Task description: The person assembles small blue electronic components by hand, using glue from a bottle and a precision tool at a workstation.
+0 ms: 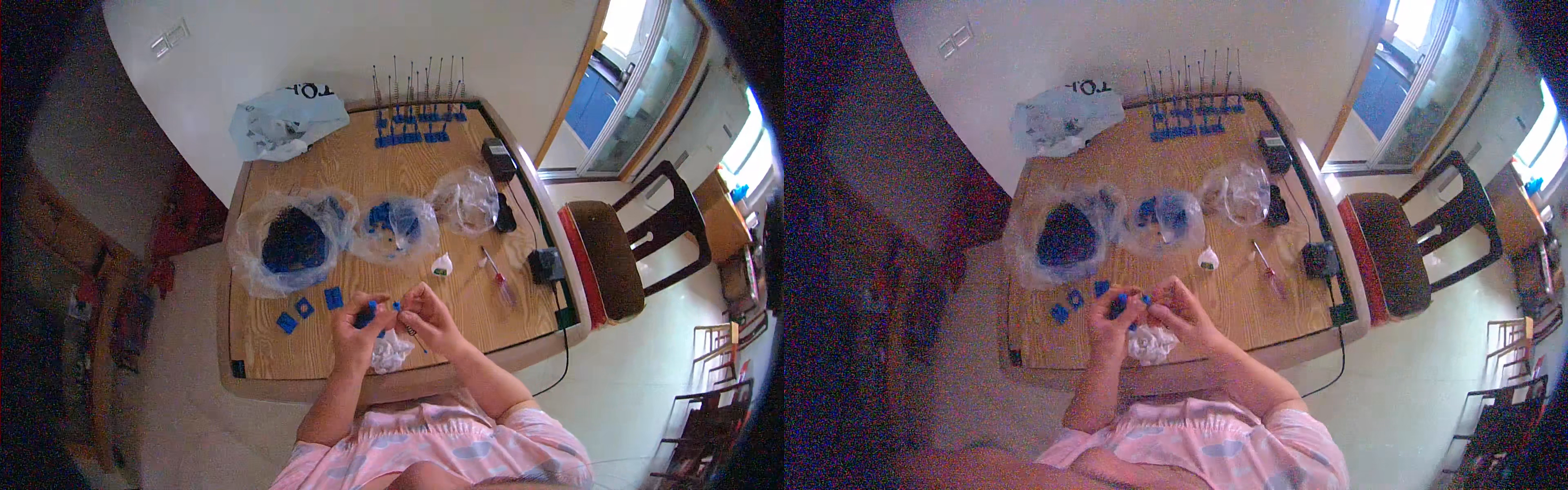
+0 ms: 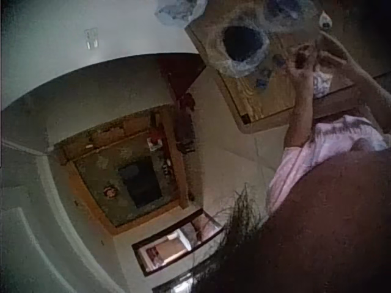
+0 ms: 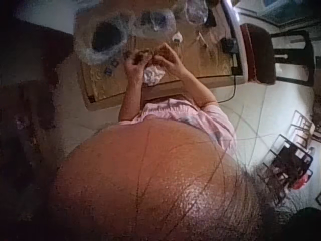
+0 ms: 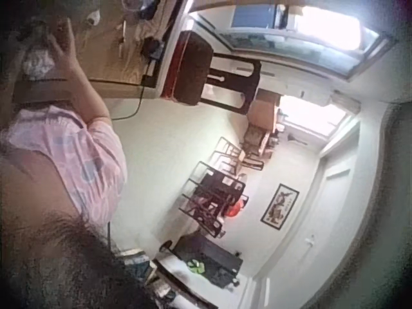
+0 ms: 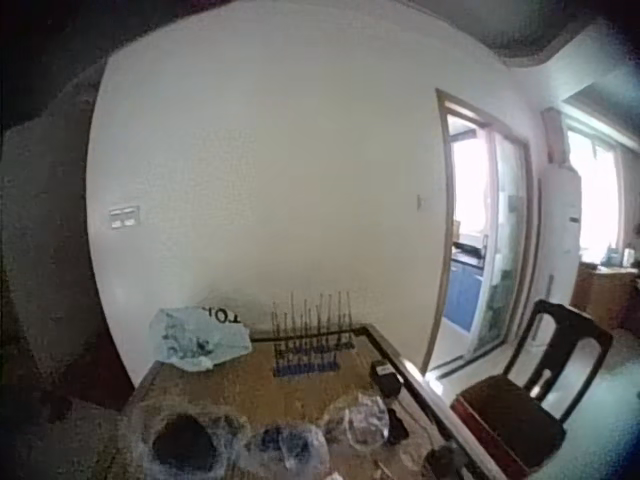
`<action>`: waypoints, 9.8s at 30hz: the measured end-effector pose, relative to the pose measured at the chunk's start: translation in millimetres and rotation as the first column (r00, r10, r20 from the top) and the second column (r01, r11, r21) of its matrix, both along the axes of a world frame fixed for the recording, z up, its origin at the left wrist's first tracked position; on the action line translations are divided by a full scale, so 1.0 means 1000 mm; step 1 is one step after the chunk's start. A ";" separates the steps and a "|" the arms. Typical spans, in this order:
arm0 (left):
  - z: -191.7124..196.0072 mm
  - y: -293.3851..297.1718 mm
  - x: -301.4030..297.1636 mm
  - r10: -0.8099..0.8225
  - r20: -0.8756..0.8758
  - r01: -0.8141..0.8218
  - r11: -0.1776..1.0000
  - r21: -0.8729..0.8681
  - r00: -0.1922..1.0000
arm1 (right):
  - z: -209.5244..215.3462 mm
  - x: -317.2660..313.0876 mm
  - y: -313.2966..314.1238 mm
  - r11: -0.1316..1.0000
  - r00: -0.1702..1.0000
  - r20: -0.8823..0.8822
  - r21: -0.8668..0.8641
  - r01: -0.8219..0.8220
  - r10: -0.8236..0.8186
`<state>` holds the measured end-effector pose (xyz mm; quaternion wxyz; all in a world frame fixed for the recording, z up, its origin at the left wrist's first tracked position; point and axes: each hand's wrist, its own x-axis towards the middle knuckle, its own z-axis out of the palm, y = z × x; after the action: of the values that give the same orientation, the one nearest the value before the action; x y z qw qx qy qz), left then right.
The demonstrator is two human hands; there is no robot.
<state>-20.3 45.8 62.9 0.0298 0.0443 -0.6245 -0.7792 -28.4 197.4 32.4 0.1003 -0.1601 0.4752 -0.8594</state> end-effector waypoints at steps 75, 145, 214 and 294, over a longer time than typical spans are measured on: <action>-0.026 -0.039 0.047 0.099 -0.113 -0.135 0.917 -0.376 0.989 | -0.017 0.048 -0.045 0.974 0.886 0.404 -0.109 -0.198 0.226; -0.004 -0.117 -0.075 0.026 0.067 -0.056 0.865 0.499 0.997 | -0.091 -0.039 0.056 0.356 0.858 -0.512 0.795 0.491 -0.041; -0.001 -0.010 -0.004 -0.254 -0.327 -0.072 0.679 -0.730 0.910 | 0.034 0.013 0.032 0.930 0.947 -0.213 0.228 0.287 -0.240; -0.080 -0.100 0.030 0.100 -0.206 -0.179 0.893 -0.413 0.974 | 0.021 -0.080 -0.095 0.379 0.570 -0.776 0.630 0.677 0.271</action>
<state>10.2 -54.3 -16.7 0.1507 0.0113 -0.7705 -0.6192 -108.6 102.3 53.7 -0.1767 -0.3687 0.8641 -0.2933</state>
